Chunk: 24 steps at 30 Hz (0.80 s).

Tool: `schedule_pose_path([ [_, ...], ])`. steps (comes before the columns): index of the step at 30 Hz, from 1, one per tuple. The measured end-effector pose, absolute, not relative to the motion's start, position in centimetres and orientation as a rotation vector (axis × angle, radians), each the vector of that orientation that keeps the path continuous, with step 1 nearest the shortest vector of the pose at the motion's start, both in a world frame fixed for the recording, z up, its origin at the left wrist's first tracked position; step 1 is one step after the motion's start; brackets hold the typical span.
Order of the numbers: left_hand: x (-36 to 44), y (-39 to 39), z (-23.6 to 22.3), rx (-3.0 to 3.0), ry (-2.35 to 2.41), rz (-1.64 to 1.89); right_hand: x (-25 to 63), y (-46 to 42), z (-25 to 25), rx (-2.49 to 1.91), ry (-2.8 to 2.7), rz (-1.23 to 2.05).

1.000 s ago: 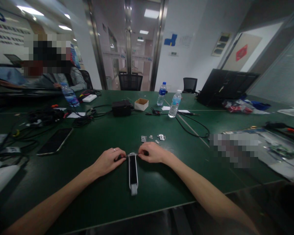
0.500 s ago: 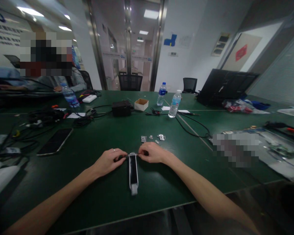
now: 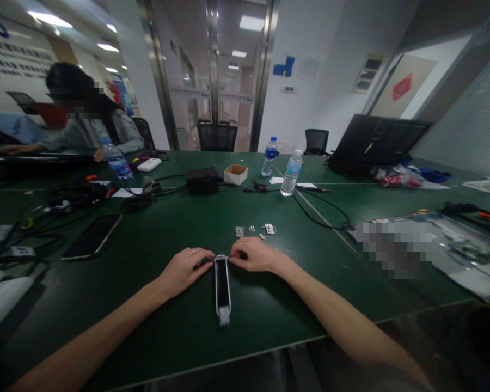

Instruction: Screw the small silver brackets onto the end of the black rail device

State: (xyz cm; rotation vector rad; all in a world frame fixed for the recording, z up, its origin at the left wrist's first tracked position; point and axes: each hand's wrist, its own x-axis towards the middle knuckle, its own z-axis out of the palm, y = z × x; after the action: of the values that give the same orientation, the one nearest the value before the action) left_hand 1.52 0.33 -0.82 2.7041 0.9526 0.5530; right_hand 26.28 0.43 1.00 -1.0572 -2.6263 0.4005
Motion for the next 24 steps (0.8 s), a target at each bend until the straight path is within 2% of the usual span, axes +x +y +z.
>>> schedule_pose_path([
  [4,1.5,0.4,-0.8,2.694,0.953,0.555,26.8,0.6,1.7,-1.093,-2.626,0.366],
  [11,1.6,0.2,-0.6,2.691,0.972,0.525,30.9,2.7,1.8,-1.625,-2.439,-0.08],
  [14,1.6,0.2,-0.6,2.676,0.983,0.518,32.3,3.5,0.9,-1.761,-2.463,-0.046],
  [24,1.5,0.1,-0.6,2.65,1.0,0.537,32.1,3.8,0.2,-1.782,-2.431,0.046],
])
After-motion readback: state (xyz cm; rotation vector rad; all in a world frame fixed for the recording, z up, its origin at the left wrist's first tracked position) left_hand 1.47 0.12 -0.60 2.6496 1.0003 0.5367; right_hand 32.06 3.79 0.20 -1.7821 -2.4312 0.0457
